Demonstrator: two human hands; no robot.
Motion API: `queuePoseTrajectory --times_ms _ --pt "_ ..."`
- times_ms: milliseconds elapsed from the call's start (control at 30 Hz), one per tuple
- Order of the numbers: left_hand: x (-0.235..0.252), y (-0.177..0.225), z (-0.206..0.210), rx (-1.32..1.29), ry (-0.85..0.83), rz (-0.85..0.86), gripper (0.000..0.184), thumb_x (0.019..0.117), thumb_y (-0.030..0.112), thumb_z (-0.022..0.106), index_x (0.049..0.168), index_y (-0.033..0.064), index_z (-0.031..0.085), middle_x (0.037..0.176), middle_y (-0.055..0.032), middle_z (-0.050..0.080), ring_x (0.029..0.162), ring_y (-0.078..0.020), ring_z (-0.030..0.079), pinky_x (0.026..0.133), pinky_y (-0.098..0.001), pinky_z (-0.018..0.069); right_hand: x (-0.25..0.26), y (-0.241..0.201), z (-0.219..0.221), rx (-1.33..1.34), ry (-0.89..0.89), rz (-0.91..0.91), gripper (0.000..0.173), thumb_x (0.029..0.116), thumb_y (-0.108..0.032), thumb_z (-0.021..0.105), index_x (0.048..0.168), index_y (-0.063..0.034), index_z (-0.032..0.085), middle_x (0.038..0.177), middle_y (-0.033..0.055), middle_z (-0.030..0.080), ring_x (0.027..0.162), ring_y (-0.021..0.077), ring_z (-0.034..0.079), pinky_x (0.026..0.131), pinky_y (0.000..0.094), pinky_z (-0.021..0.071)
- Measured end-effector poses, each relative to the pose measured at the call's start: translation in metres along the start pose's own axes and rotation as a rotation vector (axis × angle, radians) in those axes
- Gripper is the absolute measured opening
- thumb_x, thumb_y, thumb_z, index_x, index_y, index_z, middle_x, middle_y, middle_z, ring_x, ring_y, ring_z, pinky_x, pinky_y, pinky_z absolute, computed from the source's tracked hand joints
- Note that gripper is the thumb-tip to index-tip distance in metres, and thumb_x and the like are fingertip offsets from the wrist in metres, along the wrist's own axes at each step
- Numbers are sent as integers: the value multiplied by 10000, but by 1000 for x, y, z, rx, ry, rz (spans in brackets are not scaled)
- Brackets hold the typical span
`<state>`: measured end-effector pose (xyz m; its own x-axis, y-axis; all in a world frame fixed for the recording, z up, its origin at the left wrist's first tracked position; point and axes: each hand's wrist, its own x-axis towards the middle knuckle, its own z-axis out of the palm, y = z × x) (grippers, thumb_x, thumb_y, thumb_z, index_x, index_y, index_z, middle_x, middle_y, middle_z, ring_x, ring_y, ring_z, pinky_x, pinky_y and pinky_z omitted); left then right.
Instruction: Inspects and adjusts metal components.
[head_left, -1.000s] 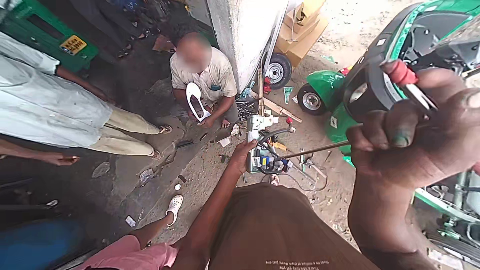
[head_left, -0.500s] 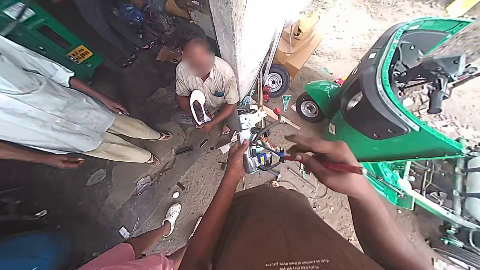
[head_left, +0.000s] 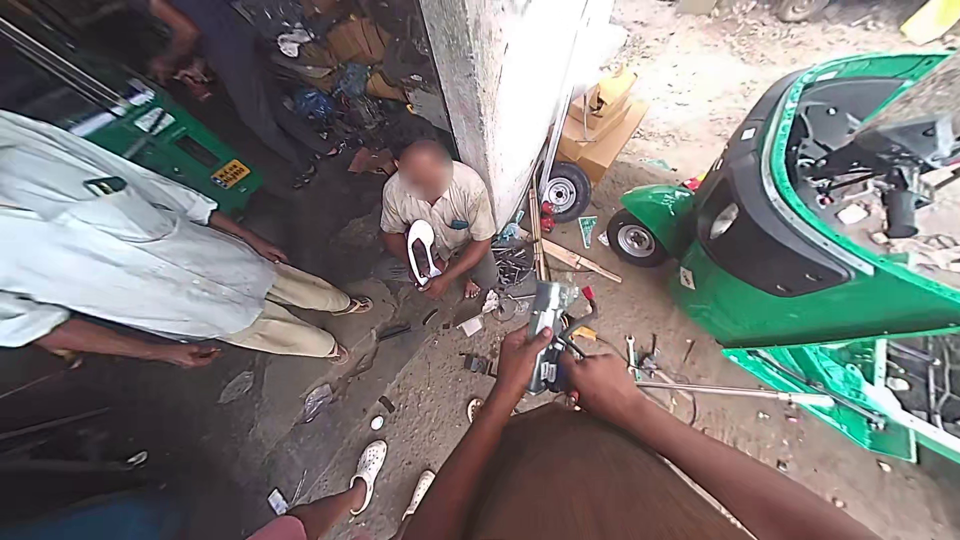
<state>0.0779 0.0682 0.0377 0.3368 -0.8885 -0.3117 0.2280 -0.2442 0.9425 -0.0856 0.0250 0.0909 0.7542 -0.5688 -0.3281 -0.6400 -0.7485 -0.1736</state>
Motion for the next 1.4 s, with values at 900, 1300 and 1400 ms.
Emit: queuePoseTrajectory --times_ms 900,1300,1400 --pt "-4 -23 63 903 -141 -67 526 934 535 669 980 14 734 1419 -183 589 1041 -308 699 907 -511 562 -50 28 81 293 522 37 310 872 -357 621 760 -71 661 518 73 561 476 265 631 444 470 498" --pt "14 -50 0 865 197 155 369 900 403 775 821 43 757 1331 -197 653 1124 -295 669 969 -521 521 -70 106 144 1276 264 322 289 973 -302 704 1154 -78 717 817 -9 764 699 86 735 695 299 640" --pt "5 -61 1 1025 189 255 429 909 447 752 840 24 761 1561 -243 446 1189 -379 650 958 -545 535 -78 124 170 1402 300 433 370 957 -263 723 1268 -67 683 811 25 760 646 98 698 589 275 574"
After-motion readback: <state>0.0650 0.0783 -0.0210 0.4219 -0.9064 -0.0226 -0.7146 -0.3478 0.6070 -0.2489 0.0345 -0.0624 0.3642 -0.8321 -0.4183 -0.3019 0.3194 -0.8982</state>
